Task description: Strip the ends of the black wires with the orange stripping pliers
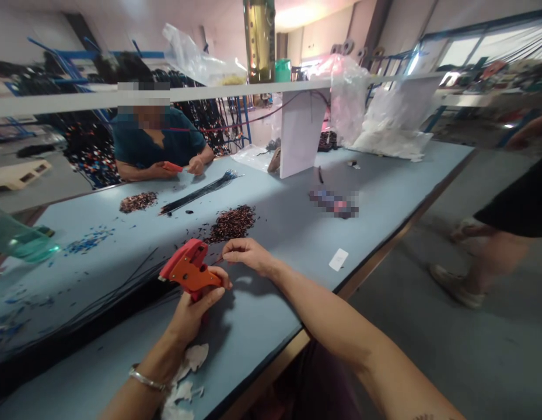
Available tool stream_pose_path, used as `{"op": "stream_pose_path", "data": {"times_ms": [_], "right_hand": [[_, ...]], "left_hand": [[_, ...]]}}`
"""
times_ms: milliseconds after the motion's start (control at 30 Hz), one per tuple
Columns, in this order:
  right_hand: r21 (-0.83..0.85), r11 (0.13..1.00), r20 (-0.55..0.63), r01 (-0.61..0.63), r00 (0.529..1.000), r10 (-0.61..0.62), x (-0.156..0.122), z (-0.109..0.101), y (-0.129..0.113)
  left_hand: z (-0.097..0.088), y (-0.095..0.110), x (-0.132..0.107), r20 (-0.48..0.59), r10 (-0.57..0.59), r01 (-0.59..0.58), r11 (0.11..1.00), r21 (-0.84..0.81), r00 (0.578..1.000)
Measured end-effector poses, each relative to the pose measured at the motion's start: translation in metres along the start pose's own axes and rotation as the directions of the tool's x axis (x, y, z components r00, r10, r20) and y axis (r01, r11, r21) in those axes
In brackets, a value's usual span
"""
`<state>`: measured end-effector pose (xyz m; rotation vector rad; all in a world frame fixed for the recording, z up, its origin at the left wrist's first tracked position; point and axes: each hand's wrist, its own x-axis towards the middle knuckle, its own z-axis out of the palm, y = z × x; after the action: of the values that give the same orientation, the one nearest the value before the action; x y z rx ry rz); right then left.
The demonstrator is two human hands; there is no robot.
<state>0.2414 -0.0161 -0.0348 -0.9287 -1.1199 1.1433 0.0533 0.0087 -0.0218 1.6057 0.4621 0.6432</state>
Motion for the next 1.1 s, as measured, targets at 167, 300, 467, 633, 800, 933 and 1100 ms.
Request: {"op": "stream_pose_path", "data": {"times_ms": [167, 300, 467, 633, 800, 933, 1100], "right_hand": [[0.064, 0.998, -0.113, -0.027, 0.993, 0.034, 0.0002, 0.0009, -0.0037], [0.119, 0.991, -0.116, -0.054, 0.991, 0.068, 0.0014, 0.0015, -0.0014], [0.128, 0.99, -0.103, -0.06, 0.992, 0.073, 0.0017, 0.0023, -0.0004], [0.11, 0.992, -0.094, -0.054, 0.993, 0.065, 0.0004, 0.0025, -0.0044], [0.109, 0.991, -0.103, -0.072, 0.991, 0.083, 0.0005, 0.001, -0.0058], [0.098, 0.989, -0.101, -0.106, 0.988, 0.116, 0.0022, 0.0011, -0.0037], [0.142, 0.983, -0.088, -0.115, 0.988, 0.128, 0.0017, 0.0013, -0.0049]], "left_hand": [[0.0008, -0.002, 0.0001, -0.02, -0.015, 0.014, 1.0, -0.027, 1.0], [0.0031, -0.0021, 0.0012, -0.023, -0.024, 0.022, 0.997, -0.069, 0.999], [0.0044, 0.0017, 0.0011, -0.005, 0.004, -0.004, 0.997, -0.073, 1.0], [0.0045, 0.0042, -0.0005, 0.026, 0.004, 0.0, 0.986, -0.166, 1.0], [0.0065, 0.0054, 0.001, -0.027, -0.092, 0.08, 0.954, -0.287, 0.995], [0.0058, 0.0045, 0.0017, -0.057, -0.124, 0.105, 0.957, -0.271, 0.991], [0.003, 0.0004, 0.0006, -0.015, -0.082, 0.077, 0.973, -0.217, 0.996]]}}
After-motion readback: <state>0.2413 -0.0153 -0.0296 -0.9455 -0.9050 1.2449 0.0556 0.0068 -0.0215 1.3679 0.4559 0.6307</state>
